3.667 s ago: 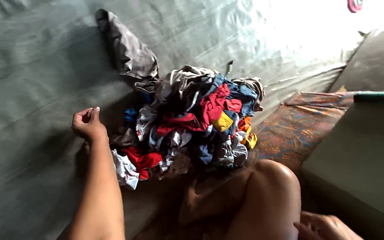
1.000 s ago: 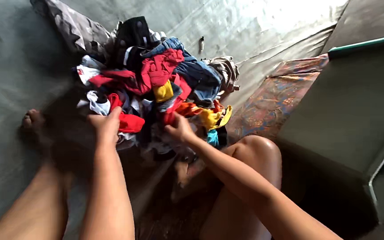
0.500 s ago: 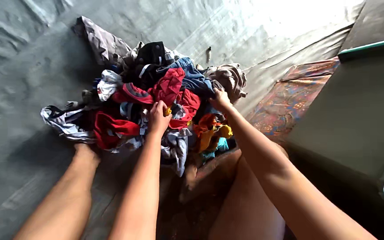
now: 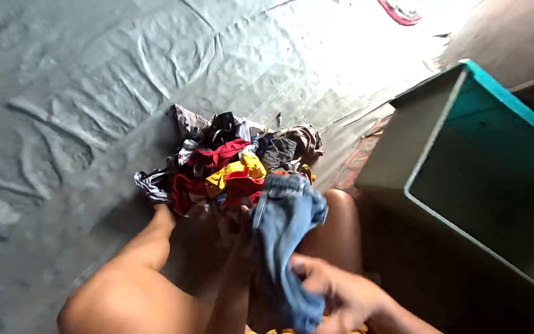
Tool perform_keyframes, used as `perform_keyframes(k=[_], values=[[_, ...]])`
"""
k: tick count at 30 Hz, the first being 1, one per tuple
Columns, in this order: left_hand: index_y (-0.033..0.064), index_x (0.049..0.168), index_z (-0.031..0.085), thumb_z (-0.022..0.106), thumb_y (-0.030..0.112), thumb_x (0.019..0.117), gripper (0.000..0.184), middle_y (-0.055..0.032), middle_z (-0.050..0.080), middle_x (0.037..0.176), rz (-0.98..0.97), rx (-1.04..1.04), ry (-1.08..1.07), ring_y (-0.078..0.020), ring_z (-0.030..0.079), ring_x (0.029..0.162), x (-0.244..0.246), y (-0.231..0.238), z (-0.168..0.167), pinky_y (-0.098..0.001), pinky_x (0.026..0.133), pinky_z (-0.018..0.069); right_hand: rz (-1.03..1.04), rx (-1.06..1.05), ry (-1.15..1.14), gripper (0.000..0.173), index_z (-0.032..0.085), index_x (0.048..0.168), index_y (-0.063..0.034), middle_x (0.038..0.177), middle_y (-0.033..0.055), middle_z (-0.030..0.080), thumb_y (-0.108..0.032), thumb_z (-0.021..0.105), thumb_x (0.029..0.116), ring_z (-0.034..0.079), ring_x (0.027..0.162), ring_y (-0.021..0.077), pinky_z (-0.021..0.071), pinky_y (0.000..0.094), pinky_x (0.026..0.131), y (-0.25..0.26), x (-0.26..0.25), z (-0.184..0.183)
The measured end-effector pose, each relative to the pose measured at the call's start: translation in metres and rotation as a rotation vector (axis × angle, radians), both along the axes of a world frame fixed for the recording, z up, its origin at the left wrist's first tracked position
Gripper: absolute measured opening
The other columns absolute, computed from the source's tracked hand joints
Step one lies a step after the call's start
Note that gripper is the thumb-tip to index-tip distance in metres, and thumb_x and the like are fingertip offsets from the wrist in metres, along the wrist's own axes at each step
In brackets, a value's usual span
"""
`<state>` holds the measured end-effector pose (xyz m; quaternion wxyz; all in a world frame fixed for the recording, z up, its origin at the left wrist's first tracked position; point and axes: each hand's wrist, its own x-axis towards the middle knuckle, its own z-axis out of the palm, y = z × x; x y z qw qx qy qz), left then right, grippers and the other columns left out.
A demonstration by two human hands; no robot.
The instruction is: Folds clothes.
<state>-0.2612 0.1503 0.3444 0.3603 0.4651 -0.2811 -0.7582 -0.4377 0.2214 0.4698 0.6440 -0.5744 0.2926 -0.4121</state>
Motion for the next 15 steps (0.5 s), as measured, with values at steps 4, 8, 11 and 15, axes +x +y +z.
perform_keyframes(k=[4,8,11,15], values=[[0.0067,0.104,0.064,0.035,0.005,0.1027,0.029,0.0001,0.074,0.092,0.102,0.086,0.222,-0.0023,0.070,0.085,-0.026,0.024,0.086,-0.0209,0.076,0.0595,0.293,0.209,0.309,0.049,0.068,0.112,0.0120,0.111,0.0249,0.070,-0.029,0.079,0.0870,0.067,0.109,0.0303,0.0507,0.0464,0.100,0.087,0.005,0.010],[0.0189,0.083,0.068,0.044,0.008,0.0907,0.027,0.0056,0.073,0.076,0.011,0.057,0.261,-0.0015,0.069,0.071,-0.020,0.051,0.145,-0.0217,0.067,0.0593,-0.349,0.520,0.142,0.082,0.045,0.144,0.0027,0.126,0.0064,0.067,-0.036,0.081,0.0827,0.067,0.113,0.0119,0.0562,0.0338,0.099,0.143,-0.013,0.007],[0.0152,0.130,0.062,0.082,0.030,0.0797,0.056,0.0040,0.074,0.113,-0.137,-0.202,0.401,-0.0055,0.071,0.100,-0.010,0.058,0.161,-0.0273,0.087,0.0607,-0.784,0.418,0.120,0.116,0.020,0.161,-0.0038,0.146,0.0080,0.055,-0.066,0.074,0.0796,0.061,0.125,0.0172,0.0561,0.0386,0.100,0.134,-0.022,0.024],[0.0075,0.153,0.041,0.065,0.020,0.0960,0.063,0.0026,0.050,0.152,-0.276,-0.682,0.266,-0.0082,0.055,0.130,-0.016,0.071,0.190,-0.0324,0.109,0.0490,-0.823,0.246,0.048,0.126,0.015,0.161,-0.0015,0.154,0.0123,0.048,-0.082,0.063,0.0776,0.055,0.134,0.0219,0.0561,0.0420,0.101,0.121,-0.013,0.067]])
